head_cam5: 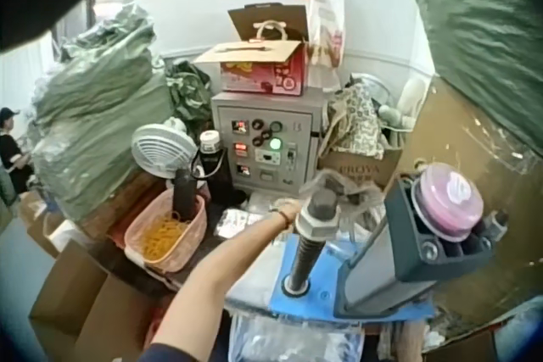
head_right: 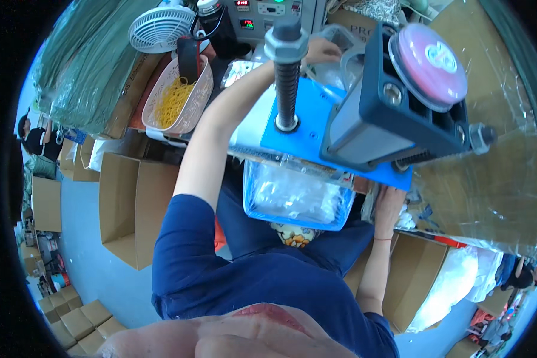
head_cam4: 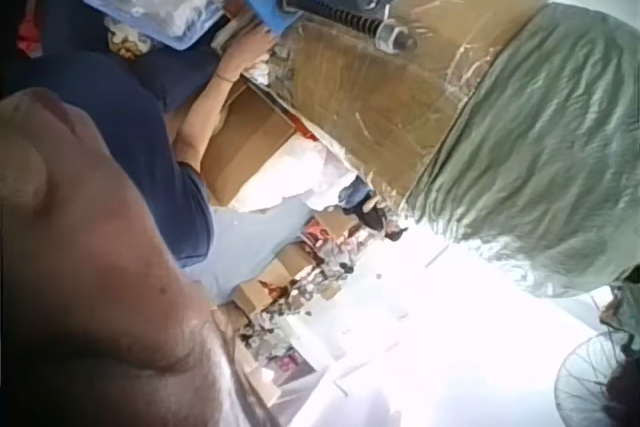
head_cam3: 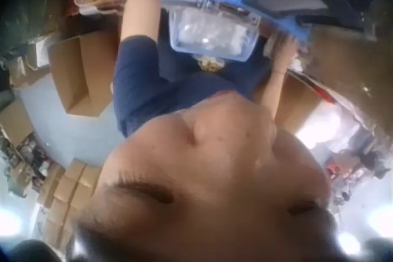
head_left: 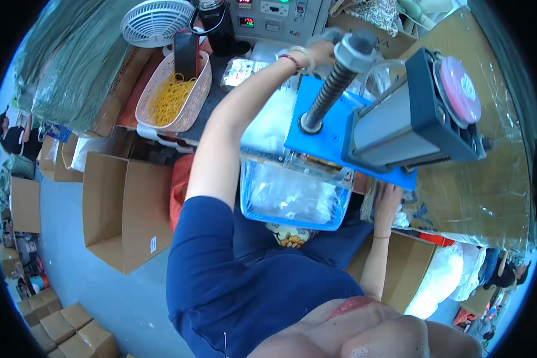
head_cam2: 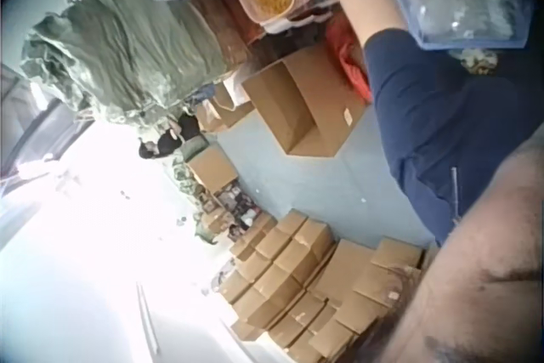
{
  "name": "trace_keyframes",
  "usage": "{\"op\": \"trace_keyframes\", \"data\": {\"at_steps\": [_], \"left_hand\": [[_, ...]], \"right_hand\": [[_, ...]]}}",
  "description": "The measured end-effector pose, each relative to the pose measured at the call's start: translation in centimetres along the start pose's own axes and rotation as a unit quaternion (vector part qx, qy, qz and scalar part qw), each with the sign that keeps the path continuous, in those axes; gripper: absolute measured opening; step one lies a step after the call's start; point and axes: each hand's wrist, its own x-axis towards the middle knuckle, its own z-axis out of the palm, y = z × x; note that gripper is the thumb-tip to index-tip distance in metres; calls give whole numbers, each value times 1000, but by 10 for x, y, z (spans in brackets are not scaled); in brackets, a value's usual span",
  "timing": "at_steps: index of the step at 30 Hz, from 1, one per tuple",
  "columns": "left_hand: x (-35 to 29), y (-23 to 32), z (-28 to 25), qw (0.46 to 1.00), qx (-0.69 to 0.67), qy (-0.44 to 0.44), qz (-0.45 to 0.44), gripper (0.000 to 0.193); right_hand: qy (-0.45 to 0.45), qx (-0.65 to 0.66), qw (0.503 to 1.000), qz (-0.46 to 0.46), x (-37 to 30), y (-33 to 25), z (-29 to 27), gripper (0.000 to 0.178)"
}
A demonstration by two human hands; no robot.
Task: The person is using a heat-sealing machine to seal small items inside plastic bags.
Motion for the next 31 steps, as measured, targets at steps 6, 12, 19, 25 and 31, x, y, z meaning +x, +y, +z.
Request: {"op": "trace_keyframes", "data": {"at_steps": [6, 12, 19, 25, 31], "left_hand": [[35, -21, 47, 970, -46, -220, -94, 59], [43, -45, 74, 966, -84, -235, -61, 52], [45, -79, 83, 994, -99, 20, -37, 33], [33, -106, 83, 996, -51, -55, 47, 35], [21, -94, 65, 1000, -14, -10, 1, 31]], "right_hand": [[-40, -8, 999, 13, -8, 23, 16, 39], [0, 14, 999, 38, -3, 13, 12, 32], [9, 4, 1000, 2, -3, 11, 9, 24], [17, 24, 999, -22, 0, 11, 10, 26], [-4, 82, 996, 31, 4, -6, 0, 32]]}}
